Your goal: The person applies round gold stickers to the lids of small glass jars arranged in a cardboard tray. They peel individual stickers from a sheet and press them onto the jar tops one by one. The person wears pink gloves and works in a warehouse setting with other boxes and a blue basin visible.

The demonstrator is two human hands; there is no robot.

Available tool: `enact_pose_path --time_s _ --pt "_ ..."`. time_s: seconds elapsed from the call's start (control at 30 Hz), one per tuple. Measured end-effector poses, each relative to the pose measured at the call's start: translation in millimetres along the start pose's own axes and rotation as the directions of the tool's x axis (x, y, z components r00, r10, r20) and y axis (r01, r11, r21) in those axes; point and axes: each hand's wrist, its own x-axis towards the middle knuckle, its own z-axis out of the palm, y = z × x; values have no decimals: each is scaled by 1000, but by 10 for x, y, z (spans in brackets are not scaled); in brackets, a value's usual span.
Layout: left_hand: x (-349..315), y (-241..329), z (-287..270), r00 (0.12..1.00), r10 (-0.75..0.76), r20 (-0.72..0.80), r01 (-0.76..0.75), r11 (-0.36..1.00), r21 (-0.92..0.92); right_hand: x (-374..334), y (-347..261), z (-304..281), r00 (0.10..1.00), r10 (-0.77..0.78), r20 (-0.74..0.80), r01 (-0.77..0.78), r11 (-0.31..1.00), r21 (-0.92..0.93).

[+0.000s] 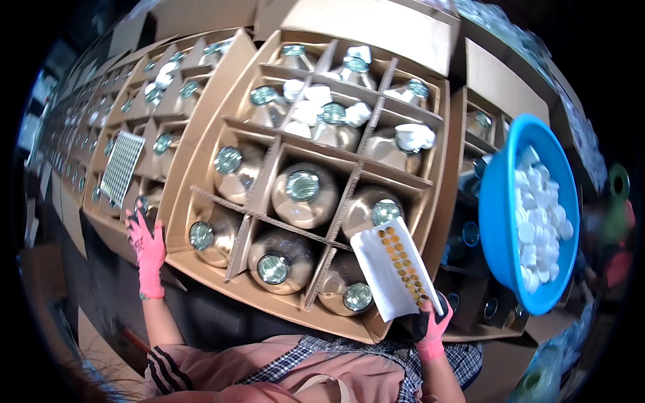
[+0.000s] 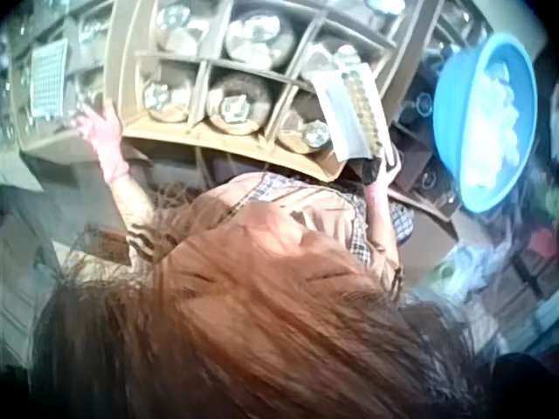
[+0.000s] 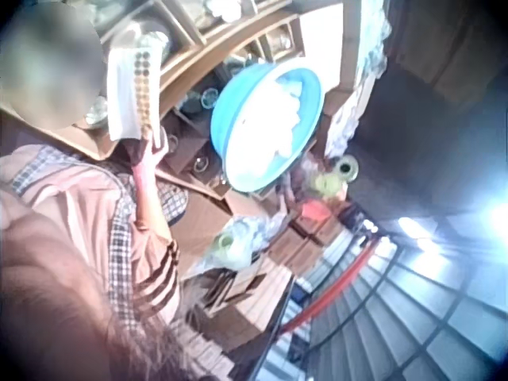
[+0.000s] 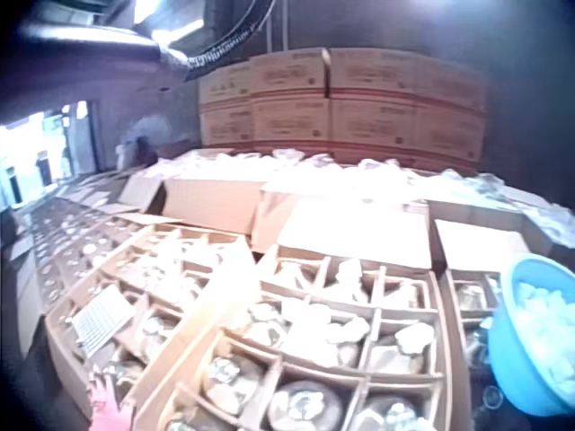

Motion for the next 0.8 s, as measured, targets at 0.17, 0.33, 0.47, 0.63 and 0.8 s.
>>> enact_pose_path --time_s 0.17,0.33,0.47,0.63,0.8 --pt "22 -57 -11 980 21 197 -35 997 69 -39 -3 59 999 51 13 -53 985 167" --pt "93 -311 53 962 60 266 -80 995 66 -10 -177 143 992 97 80 -114 965 237" --pt "222 -261 117 935 -23 355 -10 996 90 56 -237 122 955 -53 291 -30 961 273" --pt "355 -239 166 936 -76 343 20 987 162 61 -346 158 860 -269 434 103 924 369" --pt "18 -107 261 896 -367 249 414 894 -172 30 -303 79 705 -367 607 207 925 319"
